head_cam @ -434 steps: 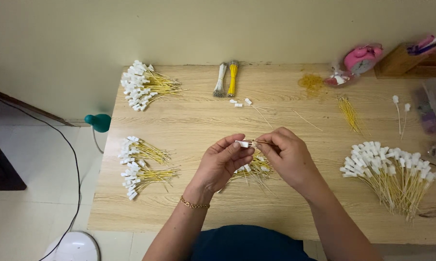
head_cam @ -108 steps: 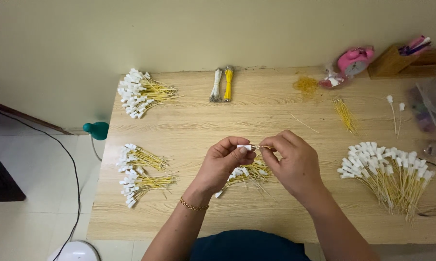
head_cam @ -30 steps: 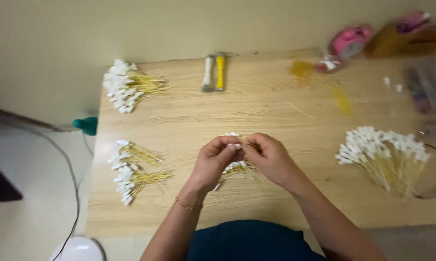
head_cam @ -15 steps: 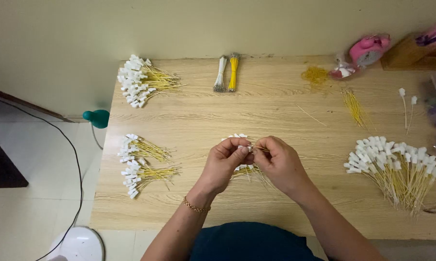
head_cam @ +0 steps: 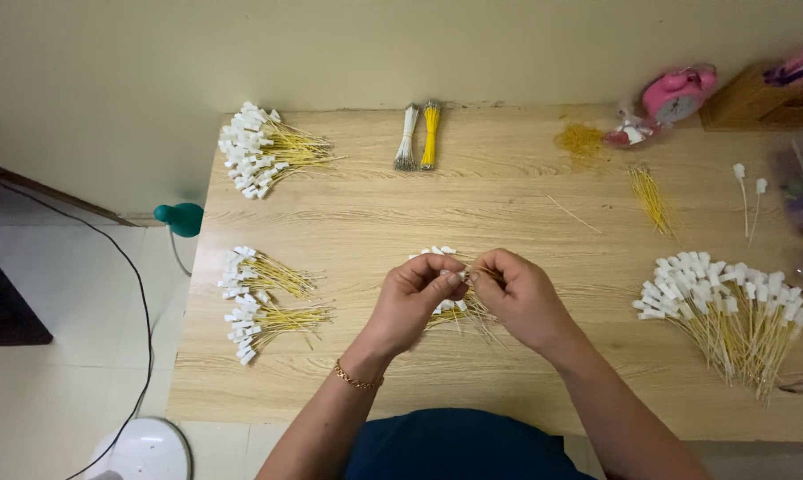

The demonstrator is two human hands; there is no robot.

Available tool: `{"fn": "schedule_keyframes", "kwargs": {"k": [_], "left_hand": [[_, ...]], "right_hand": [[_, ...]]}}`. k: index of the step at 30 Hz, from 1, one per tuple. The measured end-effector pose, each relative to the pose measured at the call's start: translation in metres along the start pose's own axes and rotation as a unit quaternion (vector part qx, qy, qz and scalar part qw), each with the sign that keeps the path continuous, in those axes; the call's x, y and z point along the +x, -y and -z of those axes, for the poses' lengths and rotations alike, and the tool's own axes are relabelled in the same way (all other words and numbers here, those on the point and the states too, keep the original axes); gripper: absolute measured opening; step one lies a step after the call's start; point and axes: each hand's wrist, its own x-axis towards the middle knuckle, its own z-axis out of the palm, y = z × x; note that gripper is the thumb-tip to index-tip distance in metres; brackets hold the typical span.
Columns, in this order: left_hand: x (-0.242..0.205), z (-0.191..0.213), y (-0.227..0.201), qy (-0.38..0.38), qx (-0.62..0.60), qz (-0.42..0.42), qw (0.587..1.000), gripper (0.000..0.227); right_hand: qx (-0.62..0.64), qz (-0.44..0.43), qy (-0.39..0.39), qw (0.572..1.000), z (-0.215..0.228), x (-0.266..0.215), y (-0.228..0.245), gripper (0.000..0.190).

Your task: Manually assemble small white plastic connectors onto thin yellow wires and organize them into piles.

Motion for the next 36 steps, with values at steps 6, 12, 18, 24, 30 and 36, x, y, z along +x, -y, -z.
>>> {"fn": "schedule_keyframes", "kwargs": {"k": [6, 12, 18, 24, 30, 36], "left_hand": [[-0.003, -0.006, -0.011, -0.015, 0.024, -0.006, 1.000, 0.014], [-0.006, -0.010, -0.008, -0.027, -0.013, 0.002, 1.000, 0.014], [-0.003, -0.009, 0.000, -0.018, -0.009, 0.002, 1.000, 0.014], [0.004, 0.012, -0.001, -0.024, 0.023, -0.008, 0.999, 0.017], [0.021, 0.054, 0.046, -0.071, 0.166, -0.011, 0.984, 0.019], [0.027, 0.060, 0.093, -0.074, 0.314, 0.014, 0.946, 0.021]], "right_hand": [[-0.184, 0.067, -0.041, 0.980, -0.003, -0.001, 0.003, 0.010], [-0.152, 0.046, -0.058, 0.986, -0.012, -0.007, 0.003, 0.010], [-0.130, 0.051, -0.040, 0.989, -0.010, -0.007, 0.006, 0.011], [-0.090, 0.032, -0.016, 0.995, 0.007, -0.001, 0.011, 0.020], [-0.180, 0.071, -0.112, 0.975, 0.030, 0.007, -0.023, 0.017], [-0.190, 0.006, -0.053, 0.980, 0.017, 0.008, -0.073, 0.017]]}}
